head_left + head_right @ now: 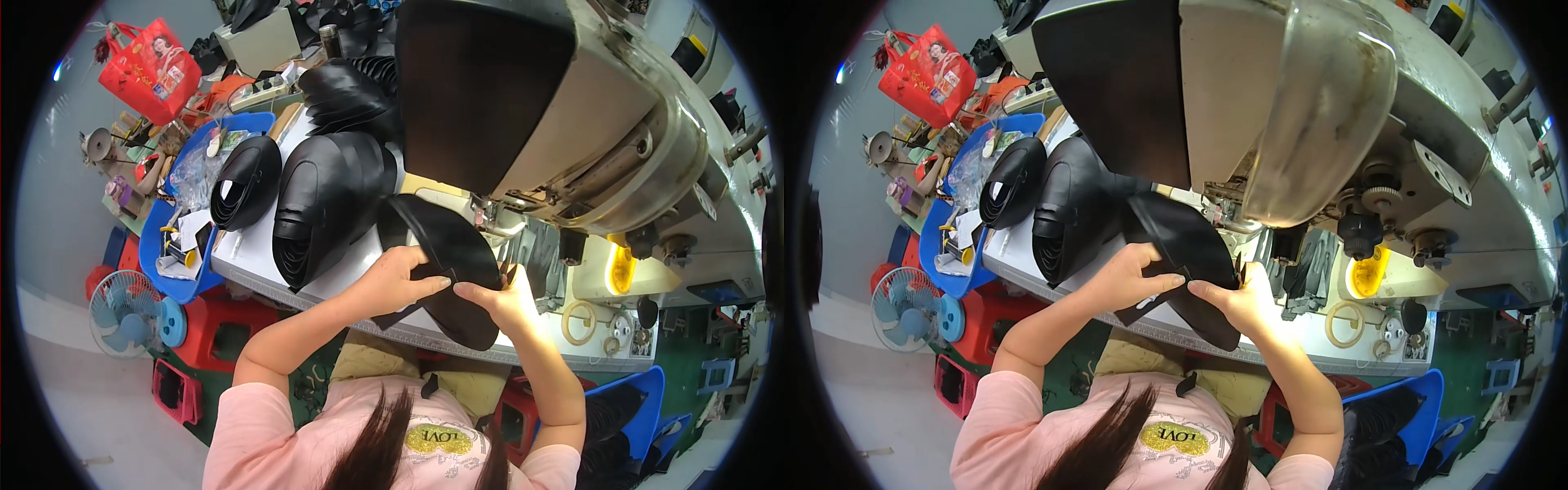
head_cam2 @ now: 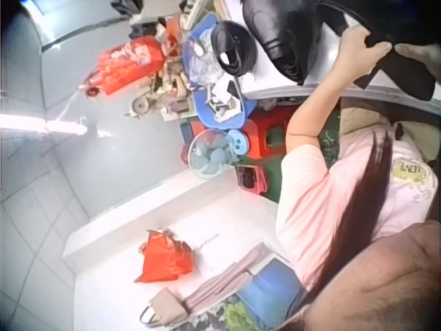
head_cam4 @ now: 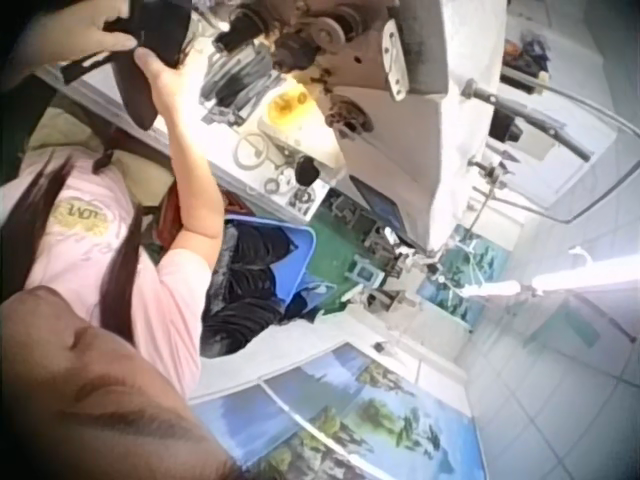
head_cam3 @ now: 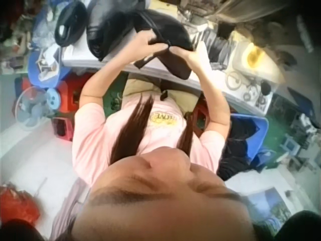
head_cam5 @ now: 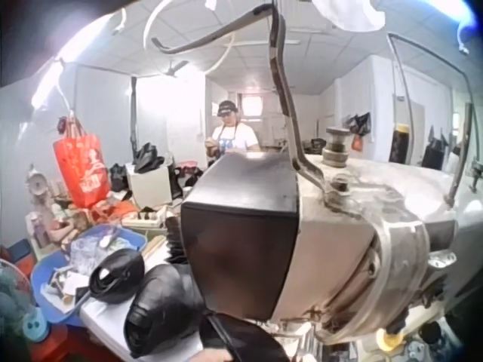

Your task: The person operates an industrial sewing machine to stitch black leather shoe uppers. They repeatedly pick up a shoe part, align it under the machine's needle, and sew a seam along the edge. After each stitch, the person removes the shoe, inspects the seam, and places it on a pile of finished parts before picking up the next one.

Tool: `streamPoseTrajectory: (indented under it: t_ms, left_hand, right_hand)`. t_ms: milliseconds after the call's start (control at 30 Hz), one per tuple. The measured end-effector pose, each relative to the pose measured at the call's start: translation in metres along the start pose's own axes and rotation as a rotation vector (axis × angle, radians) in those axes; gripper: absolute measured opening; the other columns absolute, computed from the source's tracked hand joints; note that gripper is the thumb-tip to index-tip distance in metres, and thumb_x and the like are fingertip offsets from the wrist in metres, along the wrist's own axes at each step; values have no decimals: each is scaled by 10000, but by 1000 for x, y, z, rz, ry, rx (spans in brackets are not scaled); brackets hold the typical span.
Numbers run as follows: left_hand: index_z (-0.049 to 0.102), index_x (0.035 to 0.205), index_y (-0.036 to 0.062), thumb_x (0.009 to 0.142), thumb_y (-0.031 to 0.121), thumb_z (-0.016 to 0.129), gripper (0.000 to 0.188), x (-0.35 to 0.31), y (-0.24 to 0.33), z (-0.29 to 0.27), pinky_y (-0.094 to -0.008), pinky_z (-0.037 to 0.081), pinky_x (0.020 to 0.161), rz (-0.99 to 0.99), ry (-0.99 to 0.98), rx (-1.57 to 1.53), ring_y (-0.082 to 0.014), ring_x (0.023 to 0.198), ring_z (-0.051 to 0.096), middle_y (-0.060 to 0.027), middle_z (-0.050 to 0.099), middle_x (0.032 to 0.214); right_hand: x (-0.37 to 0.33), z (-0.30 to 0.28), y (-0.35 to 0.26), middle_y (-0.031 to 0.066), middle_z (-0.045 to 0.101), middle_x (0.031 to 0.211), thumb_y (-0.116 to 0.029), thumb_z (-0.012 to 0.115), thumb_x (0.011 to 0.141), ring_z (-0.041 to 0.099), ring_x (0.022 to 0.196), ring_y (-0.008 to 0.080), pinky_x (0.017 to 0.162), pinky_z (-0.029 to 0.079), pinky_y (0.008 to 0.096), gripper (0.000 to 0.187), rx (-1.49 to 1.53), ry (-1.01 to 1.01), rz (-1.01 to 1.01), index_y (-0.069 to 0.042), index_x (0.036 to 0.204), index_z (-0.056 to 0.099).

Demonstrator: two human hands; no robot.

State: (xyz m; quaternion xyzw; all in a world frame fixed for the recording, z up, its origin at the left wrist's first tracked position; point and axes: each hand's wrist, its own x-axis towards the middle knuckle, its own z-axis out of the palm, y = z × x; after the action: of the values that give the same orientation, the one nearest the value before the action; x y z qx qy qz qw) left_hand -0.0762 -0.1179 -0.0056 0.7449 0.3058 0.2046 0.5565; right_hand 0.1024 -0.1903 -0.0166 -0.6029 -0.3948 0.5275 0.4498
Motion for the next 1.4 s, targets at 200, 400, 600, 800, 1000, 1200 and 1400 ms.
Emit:
streamPoseTrajectory:
  t_ms: [200, 400, 600, 800, 1000, 1200, 1400]
  left_hand:
    - [626, 920, -17, 739, 117, 633, 225, 7, -7, -1, -246, 445, 676, -56, 52, -107, -87, 726, 547, -64, 634, 799]
    - [618, 855, -28, 734, 65, 638, 154, 42, -7, -6, -213, 432, 609, -76, -15, -254, -76, 662, 530, -28, 604, 737]
    - [617, 886, -29, 725, 70, 651, 193, 46, -3, -15, -228, 439, 687, -158, -107, -306, -84, 723, 541, -47, 618, 799]
    - [617, 886, -31, 719, 84, 654, 206, 68, -1, -11, -236, 436, 704, -167, -31, -236, -111, 734, 542, -59, 603, 778]
    - [617, 957, 7, 685, 117, 685, 301, 104, -3, -26, -236, 400, 786, -282, -213, -98, -157, 863, 540, -79, 613, 902]
    - [592, 1018, 31, 663, 101, 715, 382, 102, 51, -40, -271, 410, 798, -189, -172, 233, -161, 861, 556, -83, 615, 929]
    - [593, 1015, 31, 665, 97, 712, 375, 106, 56, -44, -270, 411, 798, -109, -150, 213, -160, 859, 557, -82, 615, 927]
  right_hand:
    - [11, 0, 9, 90, 611, 865, -103, 743, 627, 582, 753, 161, 702, 478, 271, 408, 113, 60, -72, 17, 971, 559]
    - [14, -13, 6, 57, 617, 756, -118, 676, 717, 580, 635, 123, 604, 481, 236, 216, -54, 246, -147, 18, 870, 606]
    - [13, -14, 24, 32, 602, 731, -137, 646, 761, 542, 640, 97, 620, 447, 231, 177, -62, 313, -219, 14, 845, 607]
    - [25, -11, 21, 42, 595, 755, -129, 648, 729, 546, 670, 108, 655, 446, 236, 186, 196, 472, -267, 11, 840, 596]
    - [29, -14, 47, 126, 495, 1121, -190, 675, 752, 469, 1040, 198, 900, 363, 317, 553, 346, 423, -142, 7, 1170, 370]
    - [27, 3, 24, 45, 464, 791, -184, 673, 735, 504, 730, 128, 667, 461, 271, 320, 395, 590, -231, -37, 871, 423]
    - [25, 7, 20, 109, 449, 943, -201, 677, 739, 494, 863, 168, 747, 459, 294, 524, 444, 597, -186, 40, 1064, 345]
